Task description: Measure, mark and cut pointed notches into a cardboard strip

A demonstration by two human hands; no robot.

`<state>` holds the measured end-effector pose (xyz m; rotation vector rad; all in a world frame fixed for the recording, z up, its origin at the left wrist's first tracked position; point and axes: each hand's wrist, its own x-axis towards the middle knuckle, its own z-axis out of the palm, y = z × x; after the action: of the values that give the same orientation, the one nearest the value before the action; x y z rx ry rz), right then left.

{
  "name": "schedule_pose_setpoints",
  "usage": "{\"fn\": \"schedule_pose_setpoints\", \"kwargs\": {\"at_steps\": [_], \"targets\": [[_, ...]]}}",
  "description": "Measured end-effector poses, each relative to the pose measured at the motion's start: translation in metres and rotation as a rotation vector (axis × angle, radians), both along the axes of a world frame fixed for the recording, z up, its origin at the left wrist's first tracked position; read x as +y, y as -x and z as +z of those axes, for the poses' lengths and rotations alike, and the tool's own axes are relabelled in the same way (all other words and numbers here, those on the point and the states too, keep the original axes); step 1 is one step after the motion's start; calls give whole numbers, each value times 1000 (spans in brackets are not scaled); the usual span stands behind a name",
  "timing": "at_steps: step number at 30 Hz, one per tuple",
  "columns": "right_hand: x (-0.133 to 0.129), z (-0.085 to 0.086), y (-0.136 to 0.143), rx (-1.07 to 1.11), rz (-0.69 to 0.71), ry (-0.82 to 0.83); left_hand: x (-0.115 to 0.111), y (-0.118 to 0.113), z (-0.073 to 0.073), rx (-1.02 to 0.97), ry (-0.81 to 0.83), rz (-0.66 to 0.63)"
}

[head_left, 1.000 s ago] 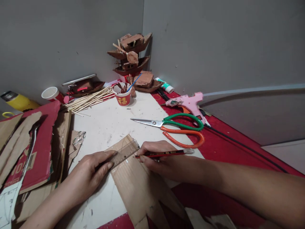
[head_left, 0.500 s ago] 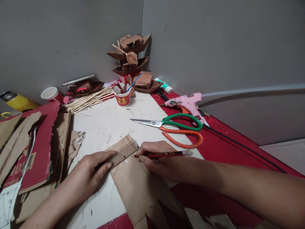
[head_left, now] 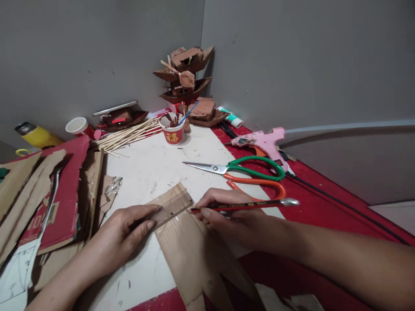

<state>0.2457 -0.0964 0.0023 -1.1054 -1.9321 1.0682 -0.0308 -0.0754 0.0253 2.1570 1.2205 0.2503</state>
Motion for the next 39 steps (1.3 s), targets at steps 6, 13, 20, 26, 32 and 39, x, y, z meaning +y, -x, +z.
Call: {"fn": "schedule_pose_setpoints", "kwargs": {"at_steps": [6, 13, 20, 26, 32, 39], "targets": [[1, 0, -7, 47, -54, -5, -13, 20, 14, -14, -99, 70], [3, 2, -4, 5, -93, 2, -32, 45, 14, 89, -177, 126], [4, -1, -3, -24, -98, 22, -27, 48, 8, 70, -124, 52], [2, -8, -5, -40, -41, 31, -27, 46, 6, 74, -116, 53], [4, -10, -3, -35, -26, 31, -27, 48, 4, 124, -64, 32], [3, -11, -3, -39, -12, -11, -29, 55, 2, 162, -52, 15]]}}
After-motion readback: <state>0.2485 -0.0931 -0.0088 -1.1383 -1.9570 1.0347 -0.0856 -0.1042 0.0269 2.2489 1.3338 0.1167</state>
